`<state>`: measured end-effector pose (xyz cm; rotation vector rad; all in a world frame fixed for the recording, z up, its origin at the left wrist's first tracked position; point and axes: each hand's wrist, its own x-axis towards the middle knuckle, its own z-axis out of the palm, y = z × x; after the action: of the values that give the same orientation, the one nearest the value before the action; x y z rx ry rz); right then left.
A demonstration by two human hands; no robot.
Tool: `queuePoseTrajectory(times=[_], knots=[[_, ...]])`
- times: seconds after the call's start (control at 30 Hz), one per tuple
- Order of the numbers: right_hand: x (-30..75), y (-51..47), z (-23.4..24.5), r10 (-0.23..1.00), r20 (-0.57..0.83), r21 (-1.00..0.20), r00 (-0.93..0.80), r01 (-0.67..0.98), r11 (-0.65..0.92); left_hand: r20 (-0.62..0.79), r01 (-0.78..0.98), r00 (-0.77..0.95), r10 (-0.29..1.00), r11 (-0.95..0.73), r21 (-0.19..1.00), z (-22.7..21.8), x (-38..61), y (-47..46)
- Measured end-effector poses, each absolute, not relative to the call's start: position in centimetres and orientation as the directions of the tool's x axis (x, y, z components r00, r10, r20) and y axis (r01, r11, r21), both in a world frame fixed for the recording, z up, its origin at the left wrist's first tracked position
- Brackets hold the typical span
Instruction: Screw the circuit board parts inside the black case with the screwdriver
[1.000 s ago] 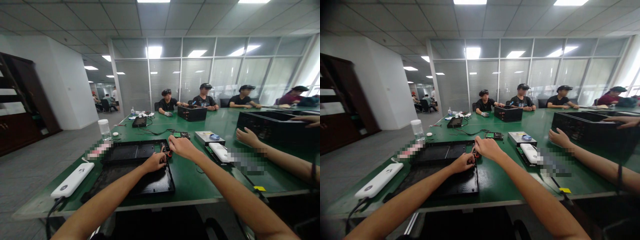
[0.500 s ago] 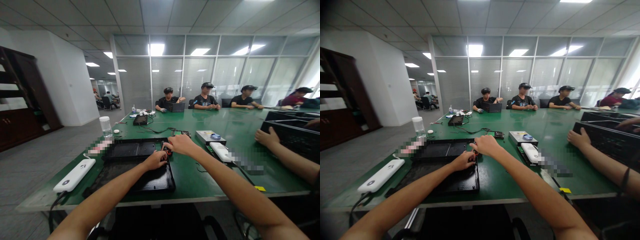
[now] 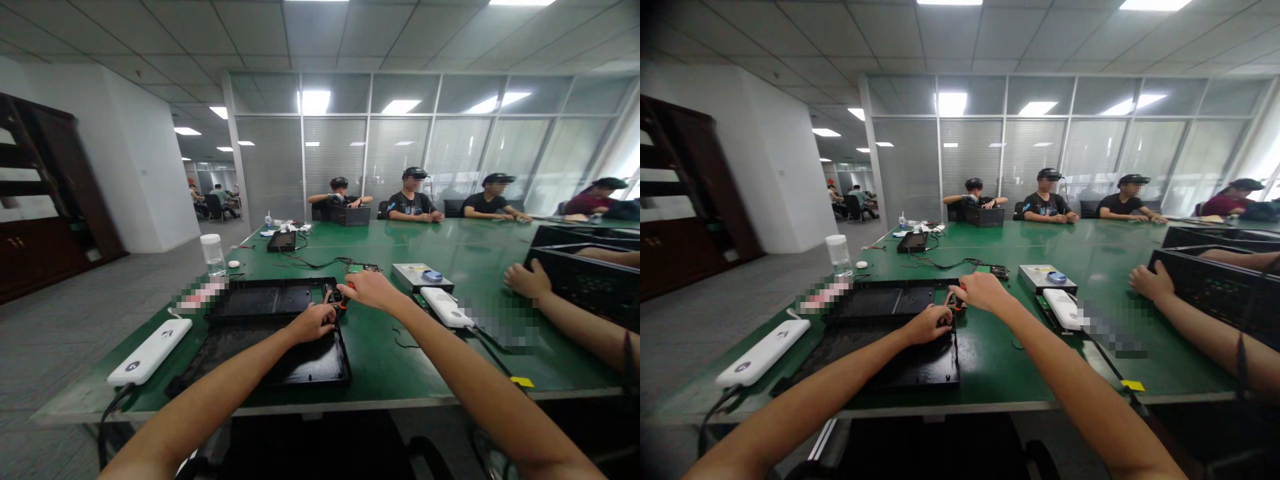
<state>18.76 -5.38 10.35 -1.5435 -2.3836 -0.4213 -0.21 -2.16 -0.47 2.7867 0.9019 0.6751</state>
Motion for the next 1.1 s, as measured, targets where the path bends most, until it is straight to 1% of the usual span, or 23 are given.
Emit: queuePoseTrajectory(times=[0.07, 0.1, 0.17, 0.23, 0.27, 0.3, 0.4, 0.47, 0.53, 0.67, 0.83, 0.97, 1.03, 1.1], knots=[[20.0, -4.7, 9.4, 0.826, 0.411, -0.014, -0.387, 0.903, 0.430, 0.377, 0.513, 0.730, 0.571, -0.821, 0.250, -0.4, -0.2, -2.3], [20.8, -4.2, 8.7, 0.822, 0.425, -0.093, -0.379, 0.885, 0.456, 0.377, 0.512, 0.734, 0.565, -0.825, 0.241, -0.3, -0.2, -2.3], [22.8, -3.1, 6.8, 0.822, 0.452, -0.285, -0.346, 0.818, 0.500, 0.381, 0.511, 0.741, 0.553, -0.833, 0.215, -0.3, -0.3, -2.3], [25.0, -1.8, 4.4, 0.848, 0.475, -0.496, -0.235, 0.724, 0.479, 0.389, 0.506, 0.751, 0.534, -0.843, 0.182, -0.4, -0.4, -2.3], [26.1, -1.2, 3.1, 0.867, 0.479, -0.600, -0.137, 0.670, 0.438, 0.390, 0.501, 0.758, 0.523, -0.850, 0.164, -0.4, -0.4, -2.3], [27.1, -0.6, 1.9, 0.873, 0.486, -0.673, -0.032, 0.624, 0.397, 0.387, 0.497, 0.767, 0.511, -0.856, 0.146, -0.4, -0.5, -2.3], [29.1, 0.5, -0.4, 0.860, 0.478, -0.807, 0.178, 0.475, 0.350, 0.375, 0.493, 0.785, 0.493, -0.864, 0.102, -0.4, -0.4, -2.2], [29.4, 0.7, -1.0, 0.864, 0.434, -0.880, 0.255, 0.327, 0.345, 0.373, 0.491, 0.790, 0.488, -0.866, 0.093, -0.3, -0.3, -2.2], [28.8, 0.7, -0.9, 0.887, 0.380, -0.923, 0.263, 0.168, 0.345, 0.367, 0.486, 0.795, 0.482, -0.869, 0.089, -0.2, -0.2, -2.3], [27.1, 0.5, -0.7, 0.933, 0.317, -0.942, 0.173, -0.062, 0.331, 0.343, 0.468, 0.823, 0.453, -0.883, 0.043, -0.4, 0.0, -2.5], [26.7, 0.9, -1.3, 0.979, 0.142, -0.940, 0.146, -0.290, 0.179, 0.387, 0.440, 0.824, 0.414, -0.898, 0.023, -0.4, 0.0, -2.3], [27.0, 1.3, -1.4, 0.986, -0.009, -0.917, 0.165, -0.396, 0.057, 0.422, 0.437, 0.810, 0.407, -0.899, 0.027, -0.2, 0.1, -2.0], [26.9, 1.2, -1.4, 0.989, -0.022, -0.906, 0.146, -0.420, 0.042, 0.389, 0.377, 0.850, 0.354, -0.926, 0.019, -0.4, 0.1, -1.9], [26.7, 1.1, -1.2, 0.995, 0.002, -0.899, 0.098, -0.435, 0.045, 0.344, 0.304, 0.893, 0.289, -0.953, 0.013, -0.6, 0.2, -1.9]])
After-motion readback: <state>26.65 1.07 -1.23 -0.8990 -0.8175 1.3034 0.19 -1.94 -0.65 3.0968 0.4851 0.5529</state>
